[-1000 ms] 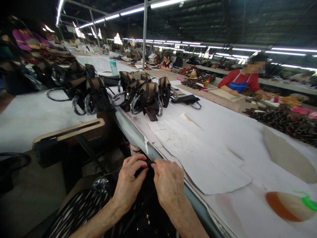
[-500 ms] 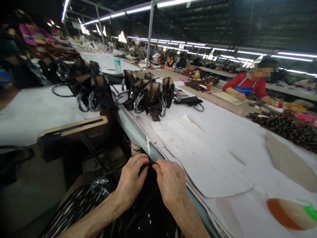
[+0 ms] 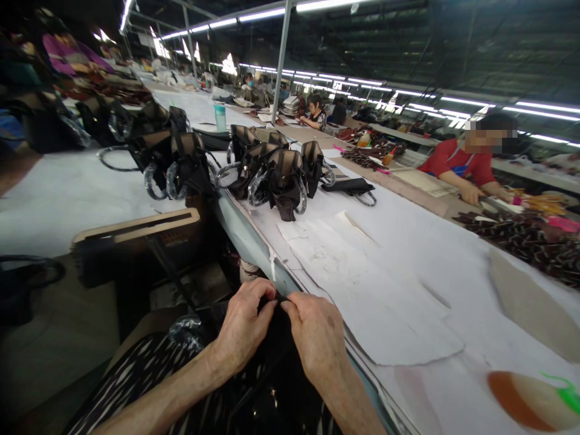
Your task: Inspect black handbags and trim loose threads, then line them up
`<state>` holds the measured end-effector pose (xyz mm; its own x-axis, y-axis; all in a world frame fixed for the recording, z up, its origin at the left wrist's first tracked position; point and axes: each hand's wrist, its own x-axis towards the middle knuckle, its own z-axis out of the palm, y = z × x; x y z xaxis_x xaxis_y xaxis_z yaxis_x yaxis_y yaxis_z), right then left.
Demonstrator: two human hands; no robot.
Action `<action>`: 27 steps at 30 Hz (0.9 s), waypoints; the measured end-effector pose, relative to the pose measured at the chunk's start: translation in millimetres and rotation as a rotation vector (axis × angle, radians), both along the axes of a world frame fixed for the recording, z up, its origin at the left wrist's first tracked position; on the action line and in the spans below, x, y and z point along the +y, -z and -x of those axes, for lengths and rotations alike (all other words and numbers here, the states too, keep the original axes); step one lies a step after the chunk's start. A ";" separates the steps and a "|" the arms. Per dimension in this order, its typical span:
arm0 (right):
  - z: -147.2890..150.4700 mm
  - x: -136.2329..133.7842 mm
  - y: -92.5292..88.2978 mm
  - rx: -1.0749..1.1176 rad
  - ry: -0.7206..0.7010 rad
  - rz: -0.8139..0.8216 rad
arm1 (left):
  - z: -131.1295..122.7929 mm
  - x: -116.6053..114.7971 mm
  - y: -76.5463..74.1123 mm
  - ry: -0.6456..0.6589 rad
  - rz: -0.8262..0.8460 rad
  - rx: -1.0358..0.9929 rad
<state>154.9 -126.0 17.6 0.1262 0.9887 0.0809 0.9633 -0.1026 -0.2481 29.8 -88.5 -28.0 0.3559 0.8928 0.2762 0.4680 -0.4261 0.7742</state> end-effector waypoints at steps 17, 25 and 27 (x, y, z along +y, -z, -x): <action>-4.6 1.2 -8.0 -0.078 -0.097 -0.008 | 5.8 11.8 -14.3 0.130 0.230 -0.126; -2.9 4.4 -3.7 -0.035 -0.195 0.025 | 5.8 7.2 -10.5 0.095 0.236 -0.160; -3.3 5.6 -3.3 -0.031 -0.220 0.018 | 7.7 8.9 -11.2 0.116 0.235 -0.149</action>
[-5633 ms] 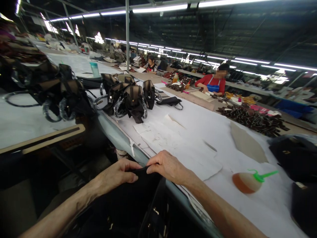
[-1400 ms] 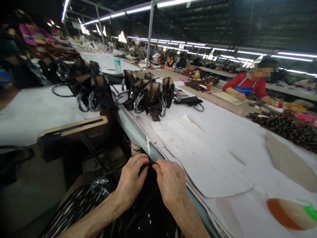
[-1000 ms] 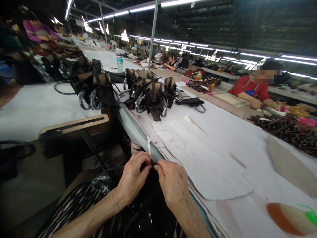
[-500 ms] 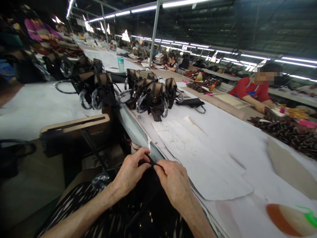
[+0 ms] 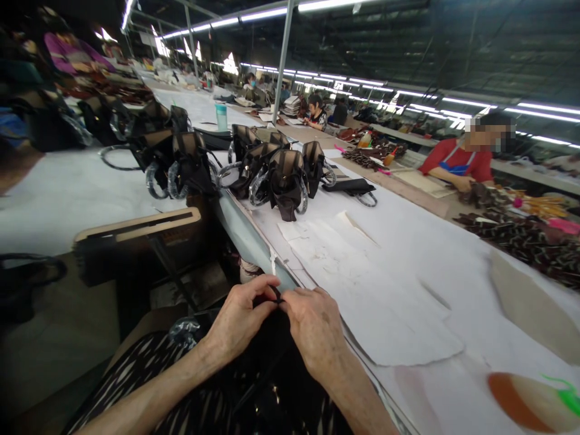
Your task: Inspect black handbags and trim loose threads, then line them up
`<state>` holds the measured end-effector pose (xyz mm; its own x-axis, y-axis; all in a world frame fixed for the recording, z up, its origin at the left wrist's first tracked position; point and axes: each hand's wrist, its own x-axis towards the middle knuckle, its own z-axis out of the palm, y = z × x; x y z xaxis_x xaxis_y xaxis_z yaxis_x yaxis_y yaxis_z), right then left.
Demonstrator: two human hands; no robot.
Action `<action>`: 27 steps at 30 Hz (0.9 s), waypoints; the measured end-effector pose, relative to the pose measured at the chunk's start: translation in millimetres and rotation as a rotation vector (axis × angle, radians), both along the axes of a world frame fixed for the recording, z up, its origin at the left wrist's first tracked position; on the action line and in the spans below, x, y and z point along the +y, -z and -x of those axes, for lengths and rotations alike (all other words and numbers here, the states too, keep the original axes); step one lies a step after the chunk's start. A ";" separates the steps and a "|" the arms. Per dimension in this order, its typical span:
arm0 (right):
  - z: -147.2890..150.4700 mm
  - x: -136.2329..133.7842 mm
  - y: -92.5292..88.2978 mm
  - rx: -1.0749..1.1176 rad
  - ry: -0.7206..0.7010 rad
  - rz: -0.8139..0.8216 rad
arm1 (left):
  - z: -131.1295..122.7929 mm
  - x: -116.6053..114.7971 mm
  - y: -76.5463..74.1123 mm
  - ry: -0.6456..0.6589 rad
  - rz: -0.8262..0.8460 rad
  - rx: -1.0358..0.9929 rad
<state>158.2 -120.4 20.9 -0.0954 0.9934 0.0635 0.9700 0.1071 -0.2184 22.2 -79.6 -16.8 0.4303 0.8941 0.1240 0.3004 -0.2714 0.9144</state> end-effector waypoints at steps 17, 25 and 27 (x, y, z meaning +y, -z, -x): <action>-5.8 2.9 -10.6 0.142 -0.012 0.096 | 82.1 17.2 10.1 0.218 0.221 0.305; 7.6 10.5 -18.1 -0.173 -0.141 0.080 | 81.2 8.7 17.5 0.202 0.497 0.051; 12.1 14.0 -17.8 -0.182 -0.191 0.089 | 82.0 7.7 15.9 0.183 0.521 0.035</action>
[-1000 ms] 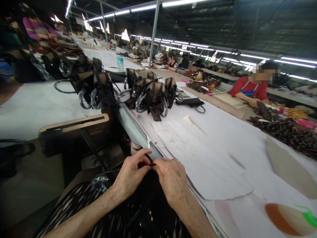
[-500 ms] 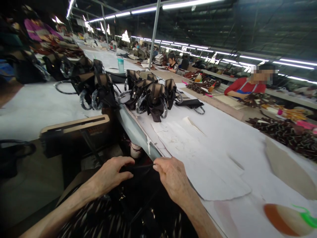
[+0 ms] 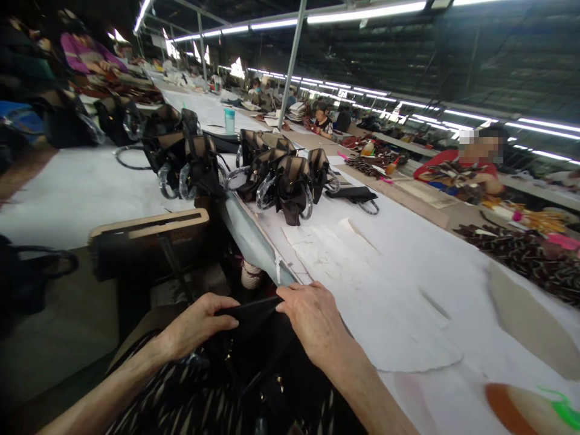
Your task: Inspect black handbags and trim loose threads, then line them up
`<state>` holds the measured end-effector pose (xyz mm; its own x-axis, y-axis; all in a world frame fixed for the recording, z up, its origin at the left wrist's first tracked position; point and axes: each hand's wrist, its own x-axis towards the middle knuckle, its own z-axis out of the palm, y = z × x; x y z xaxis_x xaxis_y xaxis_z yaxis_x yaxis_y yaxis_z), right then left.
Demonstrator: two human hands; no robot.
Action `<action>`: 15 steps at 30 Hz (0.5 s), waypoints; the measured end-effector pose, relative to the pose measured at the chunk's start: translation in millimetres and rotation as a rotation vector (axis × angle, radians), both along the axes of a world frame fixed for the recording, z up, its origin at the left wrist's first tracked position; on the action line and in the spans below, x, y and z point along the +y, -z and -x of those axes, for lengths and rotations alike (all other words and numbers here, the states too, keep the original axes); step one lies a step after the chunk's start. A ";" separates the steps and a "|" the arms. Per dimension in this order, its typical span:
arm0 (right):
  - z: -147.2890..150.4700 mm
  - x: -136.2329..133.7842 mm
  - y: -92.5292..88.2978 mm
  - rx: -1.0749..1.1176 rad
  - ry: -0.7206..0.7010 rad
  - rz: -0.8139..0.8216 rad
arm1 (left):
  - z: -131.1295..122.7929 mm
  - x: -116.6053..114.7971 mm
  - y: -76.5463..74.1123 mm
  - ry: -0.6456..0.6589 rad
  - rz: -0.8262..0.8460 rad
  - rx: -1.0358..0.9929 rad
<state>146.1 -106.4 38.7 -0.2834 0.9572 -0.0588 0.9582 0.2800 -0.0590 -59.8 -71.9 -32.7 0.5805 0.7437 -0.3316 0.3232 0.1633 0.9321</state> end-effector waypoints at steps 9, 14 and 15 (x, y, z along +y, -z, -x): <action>4.3 16.5 -5.9 0.037 0.010 0.169 | 1.9 1.2 -3.8 -0.099 0.215 -0.159; 1.3 17.1 1.6 0.042 0.031 0.123 | 7.8 2.6 5.4 -0.182 0.269 -0.220; 0.9 16.6 2.8 0.055 0.023 0.124 | 9.9 2.0 7.7 -0.193 0.266 -0.224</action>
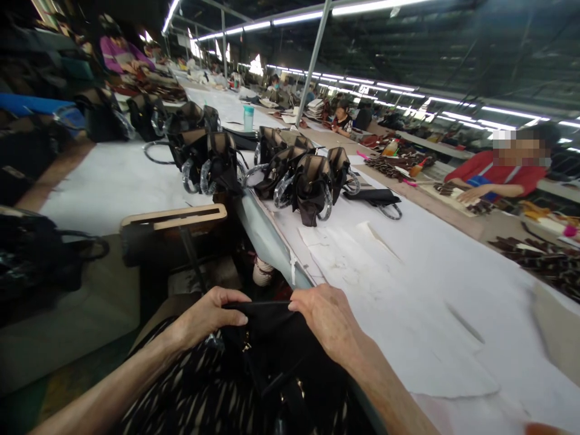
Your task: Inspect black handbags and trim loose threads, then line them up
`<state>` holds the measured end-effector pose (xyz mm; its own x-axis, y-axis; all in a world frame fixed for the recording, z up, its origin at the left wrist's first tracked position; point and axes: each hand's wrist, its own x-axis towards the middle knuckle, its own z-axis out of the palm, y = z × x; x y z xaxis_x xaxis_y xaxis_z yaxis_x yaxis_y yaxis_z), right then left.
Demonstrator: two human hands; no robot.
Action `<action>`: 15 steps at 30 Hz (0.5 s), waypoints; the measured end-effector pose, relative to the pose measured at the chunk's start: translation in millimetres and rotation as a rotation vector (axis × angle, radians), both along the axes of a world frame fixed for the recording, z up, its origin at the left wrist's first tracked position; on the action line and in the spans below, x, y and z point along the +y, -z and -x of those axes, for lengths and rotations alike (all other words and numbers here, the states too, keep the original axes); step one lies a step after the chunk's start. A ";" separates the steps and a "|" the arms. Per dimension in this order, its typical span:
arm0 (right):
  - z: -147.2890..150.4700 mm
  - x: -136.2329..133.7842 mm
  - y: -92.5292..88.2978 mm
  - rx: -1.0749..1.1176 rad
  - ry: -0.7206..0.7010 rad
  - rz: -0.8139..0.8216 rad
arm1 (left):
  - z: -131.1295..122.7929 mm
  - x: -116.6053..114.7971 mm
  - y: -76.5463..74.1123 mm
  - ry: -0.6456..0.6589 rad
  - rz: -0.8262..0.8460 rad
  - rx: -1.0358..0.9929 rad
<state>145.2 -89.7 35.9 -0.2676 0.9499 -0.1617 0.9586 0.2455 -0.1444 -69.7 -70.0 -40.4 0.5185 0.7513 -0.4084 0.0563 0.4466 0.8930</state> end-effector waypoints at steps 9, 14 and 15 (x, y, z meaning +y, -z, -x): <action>-4.9 -0.3 6.5 0.091 -0.027 0.031 | 12.6 -3.2 1.1 0.083 -0.103 -0.045; -0.4 -0.8 3.0 0.139 0.000 0.095 | 6.0 -6.2 0.7 0.123 -0.200 0.031; 0.2 -0.8 2.2 0.157 0.007 0.113 | 5.0 -7.1 1.5 0.128 -0.207 0.042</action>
<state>145.0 -90.5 33.7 -0.2916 0.9299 -0.2243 0.9238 0.2129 -0.3182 -74.7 -77.0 -41.9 0.6003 0.7506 -0.2762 0.1400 0.2414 0.9603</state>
